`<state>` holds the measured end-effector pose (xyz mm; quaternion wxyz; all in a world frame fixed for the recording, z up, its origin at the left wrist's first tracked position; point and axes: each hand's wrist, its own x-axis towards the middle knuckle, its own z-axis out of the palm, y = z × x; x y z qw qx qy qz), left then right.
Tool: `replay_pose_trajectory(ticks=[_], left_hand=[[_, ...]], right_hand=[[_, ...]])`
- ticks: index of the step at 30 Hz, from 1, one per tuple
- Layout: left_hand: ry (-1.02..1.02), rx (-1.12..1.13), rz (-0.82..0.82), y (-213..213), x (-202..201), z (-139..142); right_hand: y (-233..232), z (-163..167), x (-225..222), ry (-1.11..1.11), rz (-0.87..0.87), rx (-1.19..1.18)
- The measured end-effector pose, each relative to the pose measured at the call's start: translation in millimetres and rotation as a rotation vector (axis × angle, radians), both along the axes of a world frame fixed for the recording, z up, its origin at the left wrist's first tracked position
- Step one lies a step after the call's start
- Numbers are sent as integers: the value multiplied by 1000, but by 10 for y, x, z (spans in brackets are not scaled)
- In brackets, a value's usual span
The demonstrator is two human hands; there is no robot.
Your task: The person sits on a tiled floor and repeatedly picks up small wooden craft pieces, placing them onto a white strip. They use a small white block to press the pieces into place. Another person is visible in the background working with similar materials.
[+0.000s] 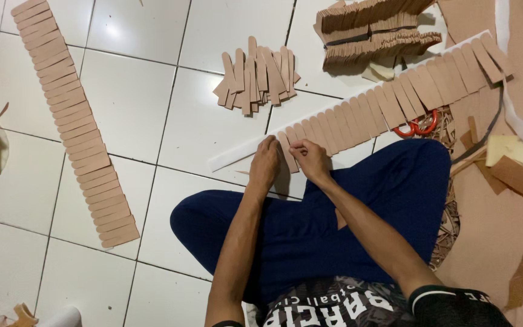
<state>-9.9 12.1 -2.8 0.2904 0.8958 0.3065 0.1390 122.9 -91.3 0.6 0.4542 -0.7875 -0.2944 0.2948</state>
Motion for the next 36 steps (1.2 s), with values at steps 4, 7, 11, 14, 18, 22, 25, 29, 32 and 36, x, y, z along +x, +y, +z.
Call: replay_pose_trajectory(ticks=[4,7,11,14,18,22,25,29,32,36], left_hand=[[-4,-9,12,-7,4,-3],[-24,-8,10,-4,5,-15],[-35,8,18,3,9,-24],[-47,7,13,1,7,-19],[-43,7,26,-16,7,13],[-21,-7,19,-25,15,70],[-20,5,21,-32,24,138],[-8,-56,39,-43,29,242],[29,-4,9,-44,36,289],[80,156,-40,-56,60,288]], right_hand=[[21,42,-10,-15,-4,-58],[29,46,-3,-28,-11,-41],[51,22,16,-44,-31,-62],[57,11,22,-46,-31,-97],[58,18,19,-48,-46,-110],[57,25,19,-49,-47,-113],[49,15,23,-55,-40,-105],[42,1,31,-31,-41,-133],[64,36,29,-44,-42,-150],[102,211,12,-78,-50,-160]])
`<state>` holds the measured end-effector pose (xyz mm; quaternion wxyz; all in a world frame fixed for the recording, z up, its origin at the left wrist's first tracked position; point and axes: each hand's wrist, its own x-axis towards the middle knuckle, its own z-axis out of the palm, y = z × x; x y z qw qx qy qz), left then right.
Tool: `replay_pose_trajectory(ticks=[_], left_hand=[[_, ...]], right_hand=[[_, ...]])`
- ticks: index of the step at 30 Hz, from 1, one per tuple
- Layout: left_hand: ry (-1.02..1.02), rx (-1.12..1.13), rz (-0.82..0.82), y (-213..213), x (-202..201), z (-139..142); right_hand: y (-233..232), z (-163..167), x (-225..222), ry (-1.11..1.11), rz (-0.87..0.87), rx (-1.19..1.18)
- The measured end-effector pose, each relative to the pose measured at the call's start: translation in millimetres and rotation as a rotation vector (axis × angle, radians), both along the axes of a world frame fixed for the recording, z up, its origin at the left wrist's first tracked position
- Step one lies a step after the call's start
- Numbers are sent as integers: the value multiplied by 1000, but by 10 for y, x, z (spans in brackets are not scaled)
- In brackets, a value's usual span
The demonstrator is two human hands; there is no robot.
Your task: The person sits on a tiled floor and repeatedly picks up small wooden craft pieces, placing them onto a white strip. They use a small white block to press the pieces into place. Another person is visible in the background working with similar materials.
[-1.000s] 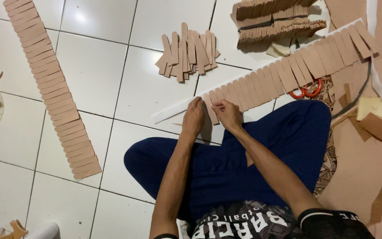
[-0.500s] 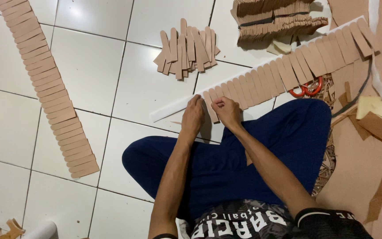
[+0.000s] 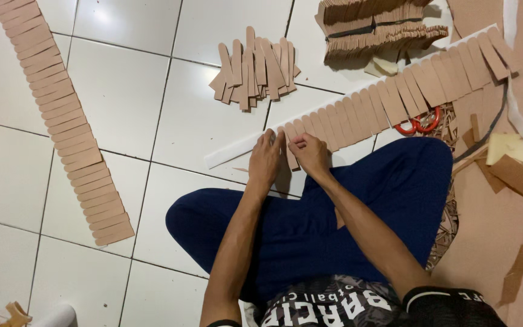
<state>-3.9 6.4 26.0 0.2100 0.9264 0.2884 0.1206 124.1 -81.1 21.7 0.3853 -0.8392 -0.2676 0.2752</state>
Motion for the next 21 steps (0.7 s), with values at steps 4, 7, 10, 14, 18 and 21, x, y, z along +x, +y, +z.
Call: replay_pose_trajectory(ticks=[4,7,10,14,18,21], left_hand=[[29,73,-28,1,0,-33],[44,47,-42,10,3,-58],[-13,86,-28,-21,23,-77],[-10,11,3,-98,27,-72],[-43,60,19,-102,40,-74],[-37,20,7,-69,77,-136]], right_hand=[[66,251,80,-5,-3,-172],[394,340,229,33,-27,1],[1041,316,466,-86,-35,372],[1558,323,651,-557,36,270],[1642,419,742,-389,35,86],[1502,481,837,-73,-8,72]])
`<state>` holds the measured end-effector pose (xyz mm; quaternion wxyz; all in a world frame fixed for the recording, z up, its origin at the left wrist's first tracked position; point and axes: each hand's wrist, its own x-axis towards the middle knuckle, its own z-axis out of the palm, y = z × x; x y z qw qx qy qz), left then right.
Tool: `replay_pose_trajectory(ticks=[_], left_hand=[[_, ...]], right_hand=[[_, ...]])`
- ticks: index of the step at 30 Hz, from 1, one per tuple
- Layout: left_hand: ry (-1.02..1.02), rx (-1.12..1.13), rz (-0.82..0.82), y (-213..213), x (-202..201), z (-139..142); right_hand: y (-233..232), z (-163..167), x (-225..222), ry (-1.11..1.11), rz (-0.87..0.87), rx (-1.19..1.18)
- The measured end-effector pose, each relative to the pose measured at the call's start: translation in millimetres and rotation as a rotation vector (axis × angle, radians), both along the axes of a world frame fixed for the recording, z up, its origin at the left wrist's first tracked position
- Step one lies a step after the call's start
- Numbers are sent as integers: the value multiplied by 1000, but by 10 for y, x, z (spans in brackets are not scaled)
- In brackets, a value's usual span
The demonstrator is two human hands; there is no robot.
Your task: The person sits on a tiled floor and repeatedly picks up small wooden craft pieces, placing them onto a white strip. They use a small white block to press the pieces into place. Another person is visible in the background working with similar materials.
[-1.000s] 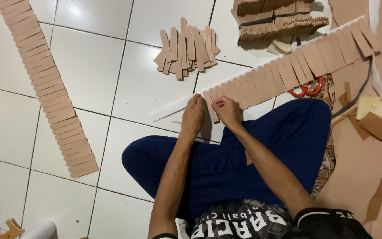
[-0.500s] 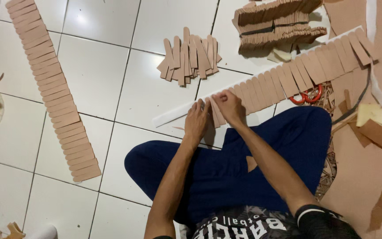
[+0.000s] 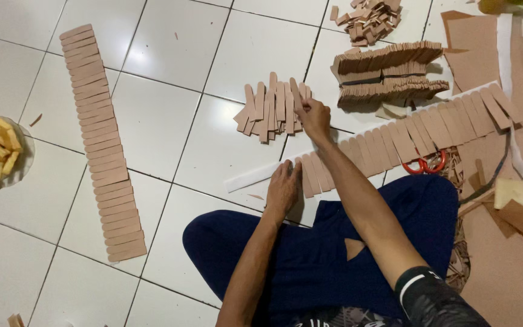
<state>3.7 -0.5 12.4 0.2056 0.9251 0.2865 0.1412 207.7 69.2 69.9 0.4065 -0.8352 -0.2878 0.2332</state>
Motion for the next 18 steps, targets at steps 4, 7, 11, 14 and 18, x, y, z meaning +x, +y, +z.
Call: replay_pose_trajectory(ticks=[4,7,11,14,18], left_hand=[[-9,-76,6,56,16,-134],[-101,-56,-24,90,-2,-161],[-58,35,-21,81,-34,-73],[-3,-90,85,62,-91,25],[-57,-147,103,105,-165,12]], right_hand=[[-477,-72,102,83,-20,159],[-1111,-234,-25,-124,-21,203],[-1691,-470,-404,270,-133,113],[-1840,-591,-684,355,-95,166],[-1788,-688,-896,347,-51,128]])
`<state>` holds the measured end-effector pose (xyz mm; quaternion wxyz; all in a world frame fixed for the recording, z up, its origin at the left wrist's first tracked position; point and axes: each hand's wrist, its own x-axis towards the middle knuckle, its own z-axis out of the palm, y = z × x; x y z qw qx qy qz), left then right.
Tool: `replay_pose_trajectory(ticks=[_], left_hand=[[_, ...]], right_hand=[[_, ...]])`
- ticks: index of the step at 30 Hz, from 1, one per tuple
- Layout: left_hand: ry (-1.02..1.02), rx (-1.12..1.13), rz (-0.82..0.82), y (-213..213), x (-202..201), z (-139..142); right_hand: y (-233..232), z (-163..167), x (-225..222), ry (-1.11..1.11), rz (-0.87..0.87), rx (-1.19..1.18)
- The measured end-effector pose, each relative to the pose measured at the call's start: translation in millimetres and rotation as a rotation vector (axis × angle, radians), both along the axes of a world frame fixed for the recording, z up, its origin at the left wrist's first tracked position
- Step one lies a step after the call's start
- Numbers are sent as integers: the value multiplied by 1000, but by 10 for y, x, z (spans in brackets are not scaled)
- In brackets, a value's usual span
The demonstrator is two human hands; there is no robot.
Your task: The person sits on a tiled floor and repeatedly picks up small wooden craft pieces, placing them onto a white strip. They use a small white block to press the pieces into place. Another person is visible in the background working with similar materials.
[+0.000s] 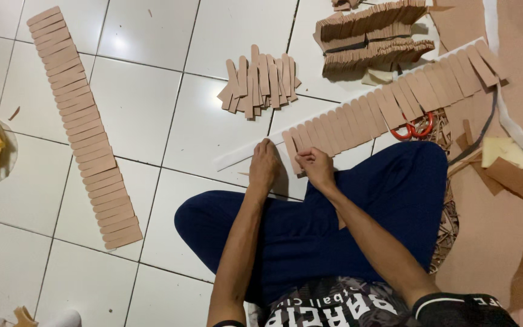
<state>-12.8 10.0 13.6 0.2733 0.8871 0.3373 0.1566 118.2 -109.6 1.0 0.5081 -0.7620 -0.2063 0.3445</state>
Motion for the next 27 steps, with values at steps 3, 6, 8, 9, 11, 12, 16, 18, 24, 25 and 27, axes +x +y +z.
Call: replay_pose_trajectory(ticks=[3,6,8,9,11,12,16,18,24,25,27], left_hand=[[-52,4,10,35,-17,-93],[-62,7,-1,30,-31,-146],[-55,6,4,29,-27,-164],[-43,-10,13,28,-23,-167],[-31,-25,21,32,-15,-165],[-27,-27,19,31,-18,-164],[-16,-37,18,26,-16,-183],[-26,-31,25,22,-12,-192],[-42,-40,39,2,-6,-135],[-48,-41,38,-2,-3,-123],[-49,-68,59,-7,3,-115]], right_hand=[[62,-18,-71,-97,83,-32],[85,-29,-93,-183,141,5],[94,4,-95,-140,129,-86],[94,26,-97,-115,120,-133],[104,76,-99,-167,118,-178],[108,99,-104,-193,116,-201],[135,136,-112,-195,109,-251],[149,117,-109,-214,97,-230],[157,10,-102,-223,79,-162],[156,1,-99,-215,77,-178],[157,-7,-100,-197,71,-210]])
